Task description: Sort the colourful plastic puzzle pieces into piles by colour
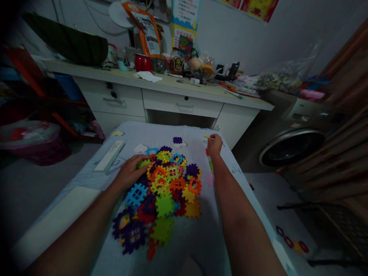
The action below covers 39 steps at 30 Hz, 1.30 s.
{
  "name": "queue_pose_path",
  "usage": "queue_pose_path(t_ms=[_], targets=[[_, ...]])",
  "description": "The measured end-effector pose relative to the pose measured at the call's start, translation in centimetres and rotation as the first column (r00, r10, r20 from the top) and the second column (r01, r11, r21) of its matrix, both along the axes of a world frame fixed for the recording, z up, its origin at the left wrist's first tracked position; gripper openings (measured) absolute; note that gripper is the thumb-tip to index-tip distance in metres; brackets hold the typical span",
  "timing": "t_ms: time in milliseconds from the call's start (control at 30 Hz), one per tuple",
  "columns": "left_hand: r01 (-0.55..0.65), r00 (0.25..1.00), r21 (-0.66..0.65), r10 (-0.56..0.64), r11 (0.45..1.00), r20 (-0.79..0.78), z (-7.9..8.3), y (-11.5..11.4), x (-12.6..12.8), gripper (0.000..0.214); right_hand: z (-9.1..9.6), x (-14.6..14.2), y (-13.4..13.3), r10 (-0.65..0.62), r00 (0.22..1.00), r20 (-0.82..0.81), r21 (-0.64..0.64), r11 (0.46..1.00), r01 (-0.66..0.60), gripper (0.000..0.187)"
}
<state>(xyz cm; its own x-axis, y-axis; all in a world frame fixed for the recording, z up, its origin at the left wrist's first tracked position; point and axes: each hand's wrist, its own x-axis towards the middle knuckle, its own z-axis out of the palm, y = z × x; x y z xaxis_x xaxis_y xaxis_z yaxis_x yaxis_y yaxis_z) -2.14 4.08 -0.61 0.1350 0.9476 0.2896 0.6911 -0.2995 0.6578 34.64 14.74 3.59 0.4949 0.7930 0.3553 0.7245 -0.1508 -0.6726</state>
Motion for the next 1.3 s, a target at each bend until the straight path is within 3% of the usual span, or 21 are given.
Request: queue_pose_path(t_ms=[133,233,333,500,667,767,1133,1300], targets=[[0.006,1.000,0.005,-0.006,1.000,-0.001,-0.1,0.1,-0.1,0.037,-0.4,0.6,1.7,-0.021,0.990,0.137,-0.075,0.997,0.031,0.036],[0.004,1.000,0.016,-0.004,1.000,0.000,-0.2,0.1,-0.1,0.039,-1.0,0.7,2.2,0.073,0.978,0.194,-0.232,0.972,-0.026,0.034],[0.002,1.000,0.020,-0.002,1.000,-0.006,-0.1,0.1,-0.1,0.039,-1.5,1.2,1.5,0.156,0.968,0.196,-0.344,0.935,-0.081,0.036],[-0.005,1.000,0.003,0.005,1.000,-0.011,-0.1,0.0,0.0,0.039,-1.3,2.5,-0.9,0.091,0.986,0.141,-0.337,0.941,-0.039,0.048],[0.006,1.000,0.005,-0.006,1.000,-0.005,-0.3,0.2,-0.2,0.038,-0.7,2.4,-2.3,0.028,0.985,0.169,-0.464,0.884,0.055,0.038],[0.016,1.000,0.009,-0.016,1.000,-0.003,-0.3,0.2,-0.2,0.037,-0.5,1.7,-2.5,0.046,0.985,0.166,-0.519,0.854,0.047,0.037],[0.020,1.000,0.006,-0.020,1.000,-0.003,-0.5,0.2,-0.4,0.038,-0.6,0.9,-2.7,0.227,0.960,0.165,-0.571,0.816,-0.094,0.042],[0.021,1.000,0.014,-0.021,1.000,-0.001,-0.5,0.2,-0.3,0.038,-0.7,1.2,-2.7,0.176,0.958,0.227,-0.503,0.864,-0.040,0.046]])
